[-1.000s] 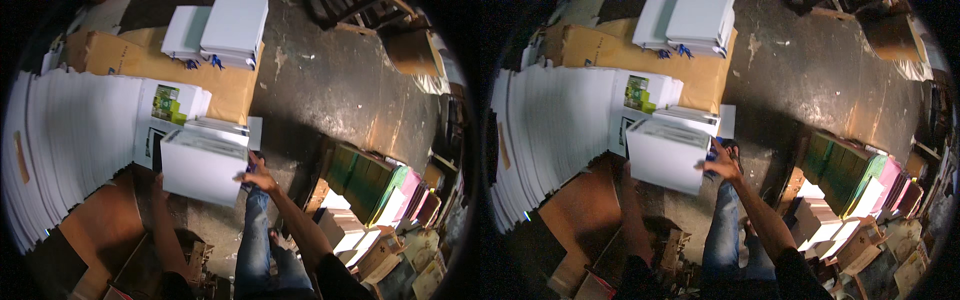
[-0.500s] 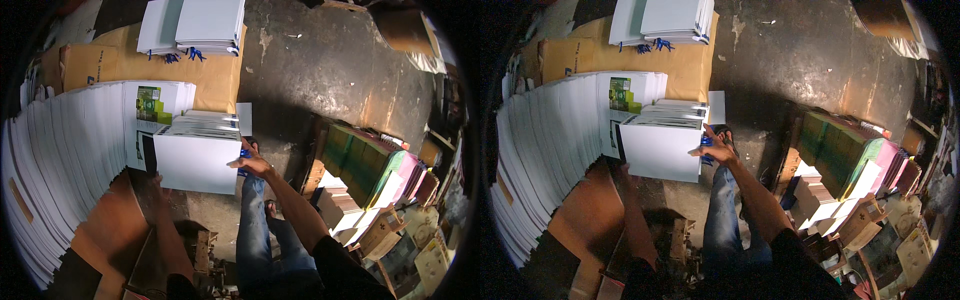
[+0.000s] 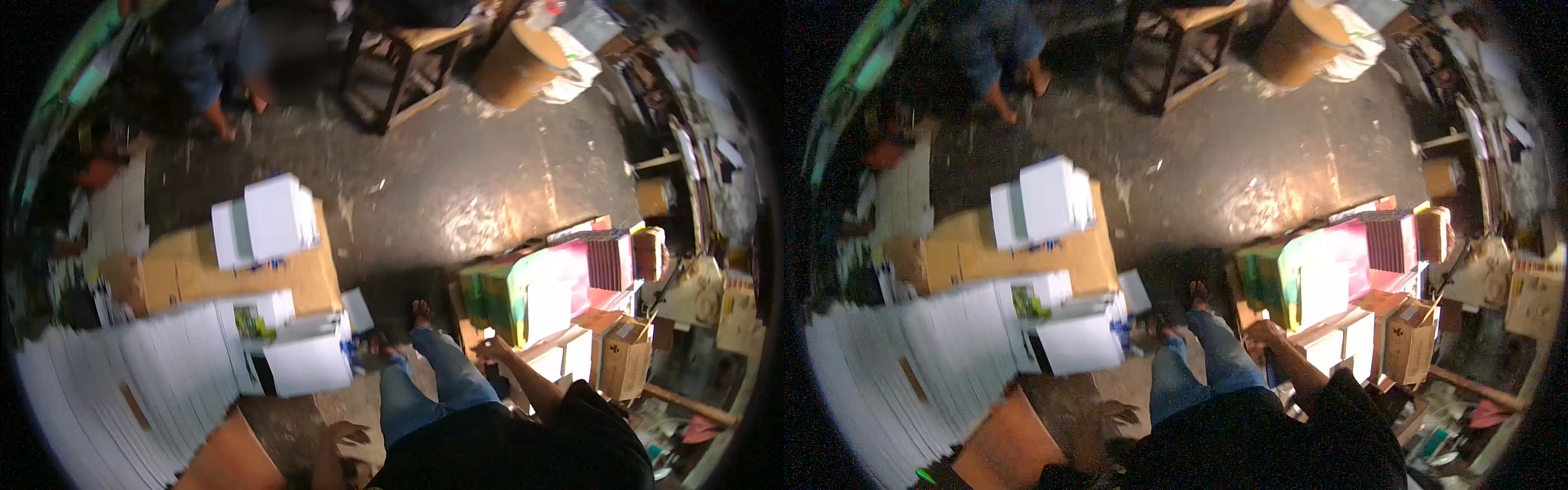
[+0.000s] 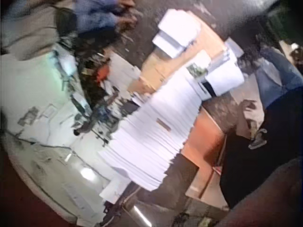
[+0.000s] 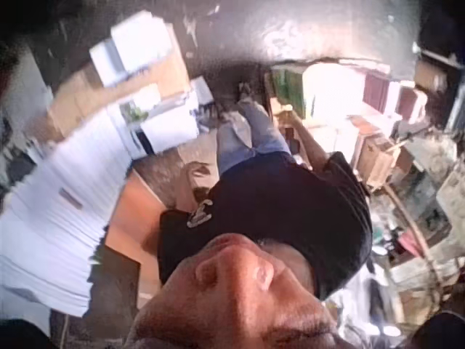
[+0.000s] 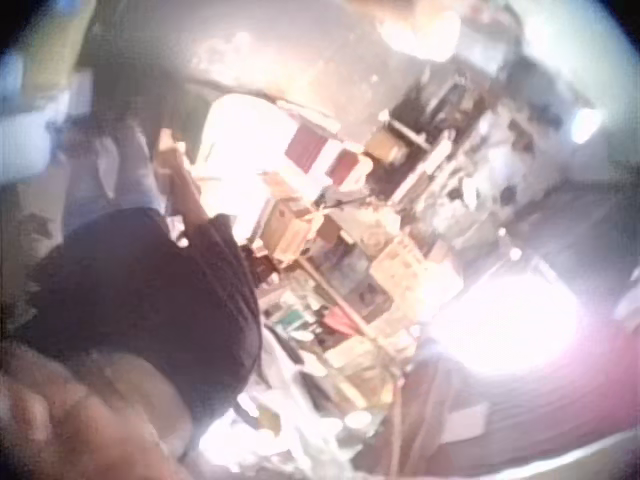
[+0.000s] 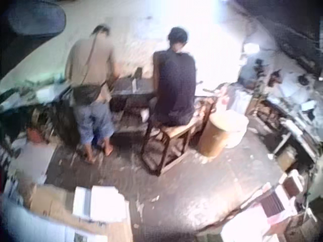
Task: The person collates and aligns sheets of paper into stacks on a work table by hand. The person then carries the assembled paper blocks and places them onto a stack across the room.
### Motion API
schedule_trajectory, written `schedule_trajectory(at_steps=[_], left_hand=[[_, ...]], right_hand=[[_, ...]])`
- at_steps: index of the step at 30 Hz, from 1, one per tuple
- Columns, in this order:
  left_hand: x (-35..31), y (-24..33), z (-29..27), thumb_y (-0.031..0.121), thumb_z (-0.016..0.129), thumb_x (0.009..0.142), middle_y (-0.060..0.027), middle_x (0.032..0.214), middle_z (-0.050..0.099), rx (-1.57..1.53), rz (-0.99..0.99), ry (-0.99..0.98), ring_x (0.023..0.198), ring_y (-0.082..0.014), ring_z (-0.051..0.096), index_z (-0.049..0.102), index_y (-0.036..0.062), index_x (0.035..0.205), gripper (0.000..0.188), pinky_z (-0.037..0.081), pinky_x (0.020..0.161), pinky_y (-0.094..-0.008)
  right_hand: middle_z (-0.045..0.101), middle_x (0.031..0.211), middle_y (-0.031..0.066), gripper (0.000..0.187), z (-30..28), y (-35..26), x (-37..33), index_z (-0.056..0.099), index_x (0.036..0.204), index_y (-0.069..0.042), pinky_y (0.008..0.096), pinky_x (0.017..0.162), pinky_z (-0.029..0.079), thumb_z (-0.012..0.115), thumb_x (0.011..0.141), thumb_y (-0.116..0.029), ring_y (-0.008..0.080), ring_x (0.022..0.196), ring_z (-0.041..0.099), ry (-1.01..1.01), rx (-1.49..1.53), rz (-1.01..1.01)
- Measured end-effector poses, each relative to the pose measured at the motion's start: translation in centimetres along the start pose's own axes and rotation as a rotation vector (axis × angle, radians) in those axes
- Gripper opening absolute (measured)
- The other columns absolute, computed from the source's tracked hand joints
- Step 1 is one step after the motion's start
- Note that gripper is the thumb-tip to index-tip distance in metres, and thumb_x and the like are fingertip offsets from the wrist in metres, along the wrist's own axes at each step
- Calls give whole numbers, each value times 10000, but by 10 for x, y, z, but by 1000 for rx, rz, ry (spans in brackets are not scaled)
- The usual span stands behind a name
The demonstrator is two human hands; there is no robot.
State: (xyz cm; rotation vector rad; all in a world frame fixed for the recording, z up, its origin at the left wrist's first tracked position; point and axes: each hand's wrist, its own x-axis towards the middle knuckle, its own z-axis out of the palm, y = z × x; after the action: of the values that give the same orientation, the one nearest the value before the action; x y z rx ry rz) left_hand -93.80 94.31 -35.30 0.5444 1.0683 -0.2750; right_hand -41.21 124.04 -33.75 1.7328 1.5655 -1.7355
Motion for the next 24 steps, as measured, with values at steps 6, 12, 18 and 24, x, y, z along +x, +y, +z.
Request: schedule_trajectory(at_steps=[6, 12, 18, 24], left_hand=[[-17, 241, -120, 261, 748, 780, -98, 896, 715, 382, -195, 68, 878, -151, 659, 756, 69, 824, 197, 507, 798, -295], [-117, 500, -232, -119, 536, 799, -136, 783, 689, -210, 955, 787, 675, -176, 667, 575, -16, 1043, 268, 549, 633, -298], [-151, 629, -306, -52, 696, 658, -90, 698, 668, 59, 761, 946, 625, -162, 644, 617, 19, 973, 332, 510, 576, -288], [-87, 694, -332, -20, 717, 656, -94, 751, 694, 283, 639, 781, 648, -180, 660, 677, 25, 887, 239, 534, 627, -318]], right_hand=[[659, 1097, 197, 426, -19, -170, -11, 647, 1211, -18, 420, 831, 513, 542, 957, -343, 295, 998, 627, 5, -6, 83], [630, 988, 200, 557, -173, -231, 87, 657, 1068, -14, 429, 847, 477, 604, 849, -523, 326, 946, 596, -76, -250, -86], [715, 808, 152, 370, -376, -372, 102, 741, 903, -84, 403, 745, 529, 661, 815, -435, 309, 801, 694, 335, 172, -259], [713, 844, 146, 397, -527, -476, 90, 661, 1111, -36, 380, 754, 543, 667, 862, -345, 240, 804, 692, 483, 265, -564]])
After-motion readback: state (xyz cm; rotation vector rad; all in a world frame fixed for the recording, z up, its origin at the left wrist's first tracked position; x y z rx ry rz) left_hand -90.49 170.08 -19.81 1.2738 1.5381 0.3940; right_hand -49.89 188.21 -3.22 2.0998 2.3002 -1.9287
